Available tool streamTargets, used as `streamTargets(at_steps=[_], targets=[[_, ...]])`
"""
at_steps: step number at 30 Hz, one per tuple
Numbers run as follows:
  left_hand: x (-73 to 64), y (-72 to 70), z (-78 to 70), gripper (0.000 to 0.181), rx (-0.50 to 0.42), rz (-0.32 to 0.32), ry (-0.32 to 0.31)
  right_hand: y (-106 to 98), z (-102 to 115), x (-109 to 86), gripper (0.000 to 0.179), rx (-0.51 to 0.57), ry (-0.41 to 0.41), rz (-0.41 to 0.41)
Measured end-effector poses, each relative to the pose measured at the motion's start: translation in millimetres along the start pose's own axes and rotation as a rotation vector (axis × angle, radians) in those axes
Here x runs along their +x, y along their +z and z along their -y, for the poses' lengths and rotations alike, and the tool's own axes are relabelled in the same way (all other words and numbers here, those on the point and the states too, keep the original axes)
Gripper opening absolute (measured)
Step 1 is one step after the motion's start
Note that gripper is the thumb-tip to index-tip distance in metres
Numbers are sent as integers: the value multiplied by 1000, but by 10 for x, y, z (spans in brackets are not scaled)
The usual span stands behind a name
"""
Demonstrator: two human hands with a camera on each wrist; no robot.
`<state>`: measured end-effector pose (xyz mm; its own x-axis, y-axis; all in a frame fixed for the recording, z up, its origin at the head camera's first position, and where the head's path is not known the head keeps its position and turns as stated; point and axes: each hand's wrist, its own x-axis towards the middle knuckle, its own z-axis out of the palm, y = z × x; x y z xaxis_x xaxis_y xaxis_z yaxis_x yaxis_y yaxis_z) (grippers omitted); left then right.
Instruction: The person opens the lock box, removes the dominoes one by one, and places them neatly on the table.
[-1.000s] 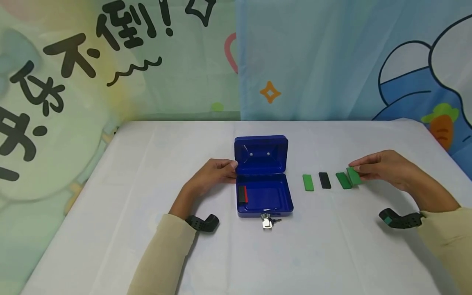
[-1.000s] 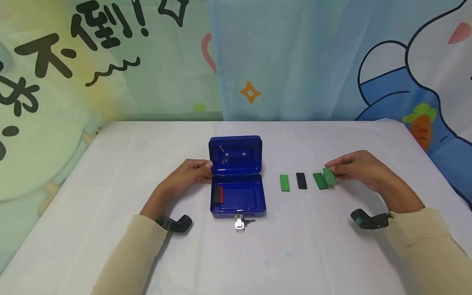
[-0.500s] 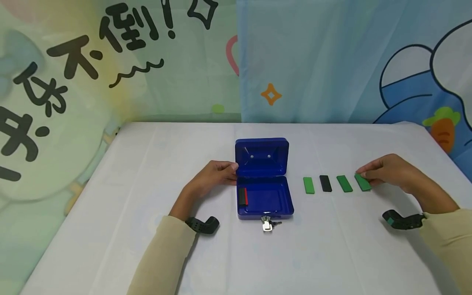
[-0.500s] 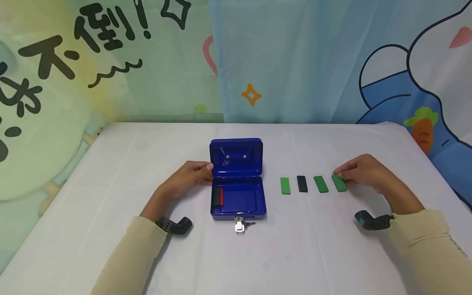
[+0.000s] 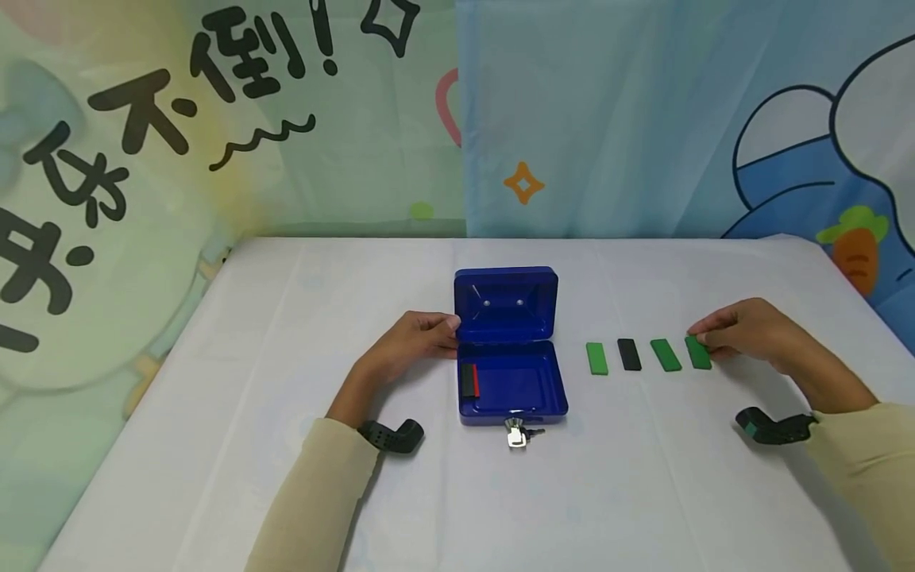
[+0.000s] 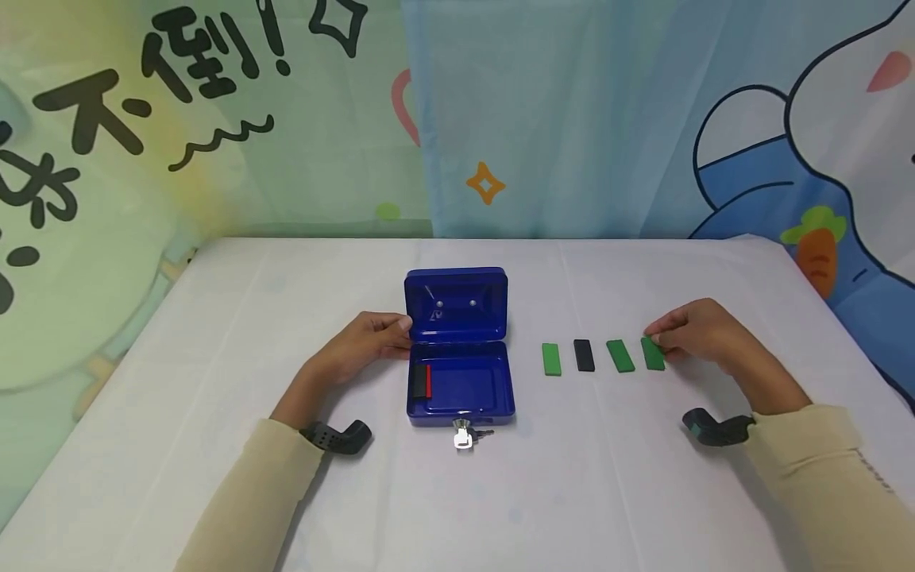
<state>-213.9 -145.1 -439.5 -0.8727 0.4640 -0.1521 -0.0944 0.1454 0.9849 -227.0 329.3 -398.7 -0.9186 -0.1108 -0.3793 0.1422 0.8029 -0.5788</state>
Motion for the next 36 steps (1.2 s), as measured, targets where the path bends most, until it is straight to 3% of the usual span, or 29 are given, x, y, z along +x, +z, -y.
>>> streamTargets(at_steps=[26,30,36], targets=[[-3,-8,1,45,-15,6,0,68,-33,-2,39,-2,23,-55],[10,0,5,46,-9,4,-10,60,-75,21,46,26,51,-99],[6,-14,5,47,-8,-8,-3,93,91,-14,46,55,-8,-198]])
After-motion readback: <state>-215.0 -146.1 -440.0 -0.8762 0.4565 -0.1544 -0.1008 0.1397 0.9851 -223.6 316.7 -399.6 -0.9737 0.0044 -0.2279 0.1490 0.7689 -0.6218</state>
